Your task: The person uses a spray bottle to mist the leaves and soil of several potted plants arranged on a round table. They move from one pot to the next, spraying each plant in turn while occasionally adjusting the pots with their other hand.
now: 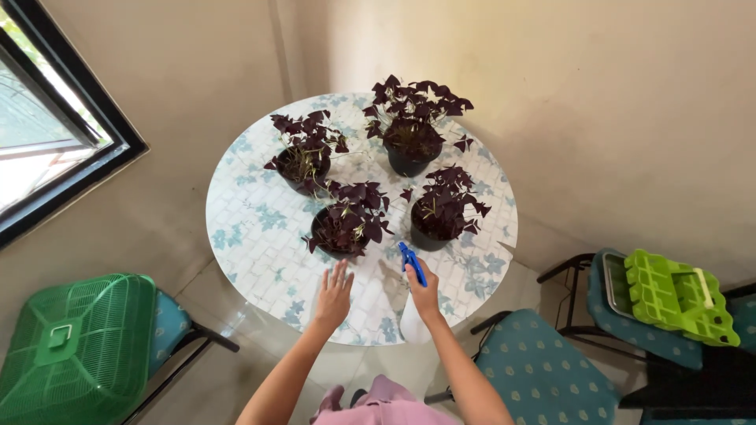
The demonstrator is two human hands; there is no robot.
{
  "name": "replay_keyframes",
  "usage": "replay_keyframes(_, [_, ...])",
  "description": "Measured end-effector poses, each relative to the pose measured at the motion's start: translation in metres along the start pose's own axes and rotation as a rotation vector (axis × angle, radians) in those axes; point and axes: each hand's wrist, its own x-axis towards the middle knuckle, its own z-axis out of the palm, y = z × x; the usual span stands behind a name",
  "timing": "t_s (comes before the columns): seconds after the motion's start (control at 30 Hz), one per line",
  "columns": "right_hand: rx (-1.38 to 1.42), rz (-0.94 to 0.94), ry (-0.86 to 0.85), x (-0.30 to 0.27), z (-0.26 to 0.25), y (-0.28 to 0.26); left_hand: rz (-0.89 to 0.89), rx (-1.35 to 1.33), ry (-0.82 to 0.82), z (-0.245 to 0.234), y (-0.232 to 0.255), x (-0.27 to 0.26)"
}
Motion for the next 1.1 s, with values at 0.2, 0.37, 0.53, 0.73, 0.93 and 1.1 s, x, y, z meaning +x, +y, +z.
replay_keyframes(0.2, [0.009, -0.026, 0.048, -0.02, -0.003, -0.008, -0.123, 0.047, -0.41, -0.025, -0.016, -0.066])
replay_keyframes(0.37, [0.048, -0.043, 0.078, -0.038, -0.004, -0.001, -0.146, -0.012, -0.542, -0.046, -0.028, -0.109])
replay_keyframes(0.53, [0.096, -0.087, 0.11, -0.053, -0.013, -0.009, -0.155, -0.068, -0.488, -0.046, -0.034, -0.133])
replay_keyframes(0.73, [0.194, -0.057, 0.103, -0.056, -0.025, 0.001, -0.124, -0.123, -0.344, -0.039, -0.025, -0.138])
replay_keyframes(0.93, [0.204, -0.049, 0.075, -0.054, -0.026, 0.0, -0.037, -0.32, -0.275, -0.041, -0.003, -0.122])
replay_keyframes(1.1, [0.245, 0.019, 0.034, -0.046, -0.025, 0.015, 0.059, -0.375, -0.268, -0.033, 0.02, -0.086])
